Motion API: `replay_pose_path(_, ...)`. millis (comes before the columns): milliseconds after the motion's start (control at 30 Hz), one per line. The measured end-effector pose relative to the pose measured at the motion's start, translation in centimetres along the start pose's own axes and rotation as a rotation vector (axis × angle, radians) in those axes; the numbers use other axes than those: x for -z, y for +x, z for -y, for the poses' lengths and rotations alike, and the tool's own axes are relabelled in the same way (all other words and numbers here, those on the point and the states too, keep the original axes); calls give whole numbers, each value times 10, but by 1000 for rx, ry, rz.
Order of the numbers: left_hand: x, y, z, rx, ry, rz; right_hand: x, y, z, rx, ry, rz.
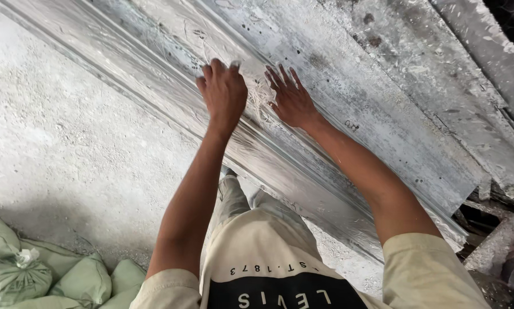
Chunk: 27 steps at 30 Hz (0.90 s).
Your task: The person applies white plaster paste by hand onto long decorative molding strips laid on a work table, pressing and smoothing the paste along the grooves with their fingers. They scoop more paste from a clay bowl and continue spreading and smoothing it along the moldings.
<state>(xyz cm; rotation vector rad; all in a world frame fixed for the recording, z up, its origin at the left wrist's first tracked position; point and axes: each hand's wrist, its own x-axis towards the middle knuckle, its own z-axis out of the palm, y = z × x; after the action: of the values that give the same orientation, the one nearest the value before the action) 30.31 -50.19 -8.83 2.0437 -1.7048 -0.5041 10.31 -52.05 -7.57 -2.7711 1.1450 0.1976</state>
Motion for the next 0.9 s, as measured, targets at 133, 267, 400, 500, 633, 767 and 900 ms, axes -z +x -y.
replay_pose_path(133, -29, -61, -33, -248, 222, 62, -6, -24, -14, -53, -72, 144)
replay_pose_path(267, -52, -117, -62, -196, 86, 371, -16, -93, -25, -59, 39, 66)
replay_pose_path(400, -51, -111, -58, -181, 161, 200, -20, -148, -24, -85, -86, 101)
replay_pose_path(500, -41, -100, -51, 2, 304, 211, -17, -141, -15, -109, -132, 220)
replay_pose_path(633, -35, -84, -60, 84, 398, 269, -4, -77, 5, -35, -105, -42)
replay_pose_path(767, -32, -74, -64, 89, 445, 274, 13, -5, 26, -25, -221, -17)
replay_pose_path(900, -16, -51, -43, 57, 500, 258, 21, 44, 39, -9, -41, -112)
